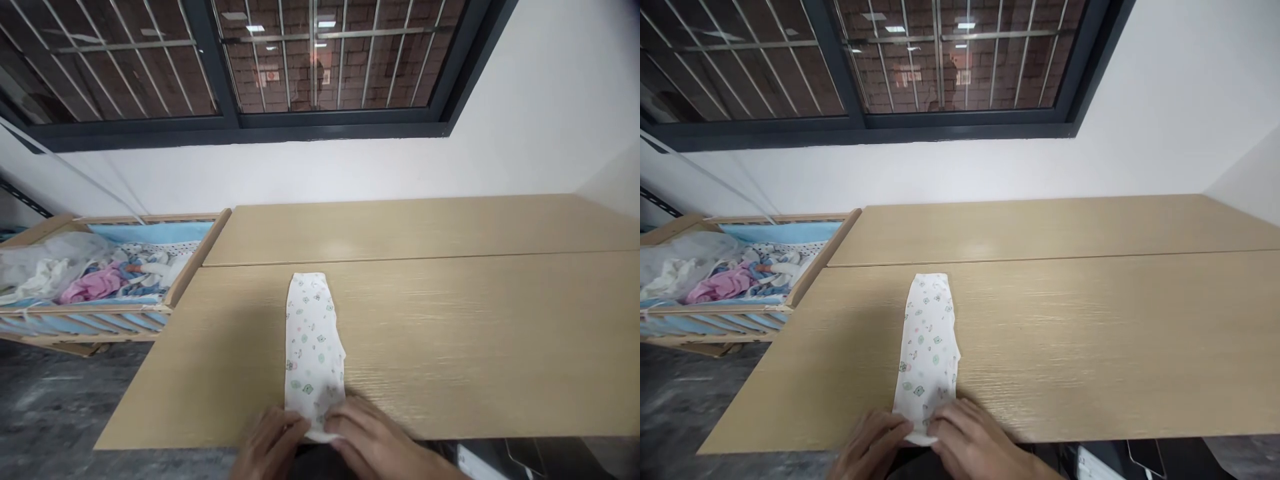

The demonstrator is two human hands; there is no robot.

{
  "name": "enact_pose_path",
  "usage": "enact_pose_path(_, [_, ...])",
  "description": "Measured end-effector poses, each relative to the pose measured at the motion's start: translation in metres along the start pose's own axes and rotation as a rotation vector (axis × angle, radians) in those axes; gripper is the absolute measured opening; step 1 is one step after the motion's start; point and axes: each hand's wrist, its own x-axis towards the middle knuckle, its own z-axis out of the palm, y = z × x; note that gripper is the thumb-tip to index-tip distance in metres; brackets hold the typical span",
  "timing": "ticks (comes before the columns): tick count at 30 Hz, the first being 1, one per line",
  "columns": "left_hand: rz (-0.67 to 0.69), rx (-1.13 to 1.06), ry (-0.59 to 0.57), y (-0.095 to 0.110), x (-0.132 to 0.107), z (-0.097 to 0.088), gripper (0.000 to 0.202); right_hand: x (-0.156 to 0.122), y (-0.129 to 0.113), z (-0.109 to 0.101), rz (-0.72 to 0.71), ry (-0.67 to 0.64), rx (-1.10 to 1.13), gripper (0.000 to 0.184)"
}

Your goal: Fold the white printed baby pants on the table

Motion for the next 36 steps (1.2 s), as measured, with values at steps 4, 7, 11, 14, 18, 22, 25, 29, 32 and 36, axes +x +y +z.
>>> enact_pose_path(4, [-0.137, -0.087, 0.076, -0.015, 0.045, -0.010, 0.035, 0.044, 0.004, -0.057, 0.169, 0.005, 0.181, 0.024])
enact_pose_path(7, [-0.248, -0.082, 0.230, -0.048, 0.093, -0.010, 0.022, 0.089, 0.043, -0.068, 0.191, 0.143, 0.194, 0.022])
enact_pose_path(11, [-0.405, 0.039, 0.169, -0.106, 0.161, 0.003, 0.016, 0.150, 0.113, -0.061, 0.324, 0.262, 0.163, 0.017])
enact_pose_path(14, [-0.435, 0.091, 0.104, -0.144, 0.196, 0.023, 0.015, 0.183, 0.155, -0.053, 0.399, 0.264, 0.105, 0.012])
enact_pose_path(18, [-0.467, 0.158, 0.022, -0.170, 0.217, 0.047, 0.014, 0.200, 0.184, -0.041, 0.422, 0.249, 0.050, 0.009])
enact_pose_path(22, [-0.485, 0.267, 0.042, -0.150, 0.211, 0.049, 0.019, 0.195, 0.183, -0.034, 0.424, 0.270, -0.009, 0.018])
enact_pose_path(25, [-0.478, 0.339, 0.079, -0.107, 0.182, 0.048, 0.031, 0.186, 0.161, -0.041, 0.301, 0.252, -0.115, 0.034])
enact_pose_path(29, [-0.426, 0.493, 0.084, -0.048, 0.121, 0.065, 0.043, 0.172, 0.118, -0.047, -0.105, -0.088, -0.182, 0.051])
enact_pose_path(32, [-0.388, 0.535, 0.019, -0.029, 0.084, 0.082, 0.042, 0.161, 0.097, -0.033, -0.331, -0.314, -0.123, 0.056])
enact_pose_path(36, [-0.371, 0.595, -0.002, -0.030, 0.065, 0.096, 0.041, 0.153, 0.108, -0.004, -0.358, -0.424, -0.093, 0.058])
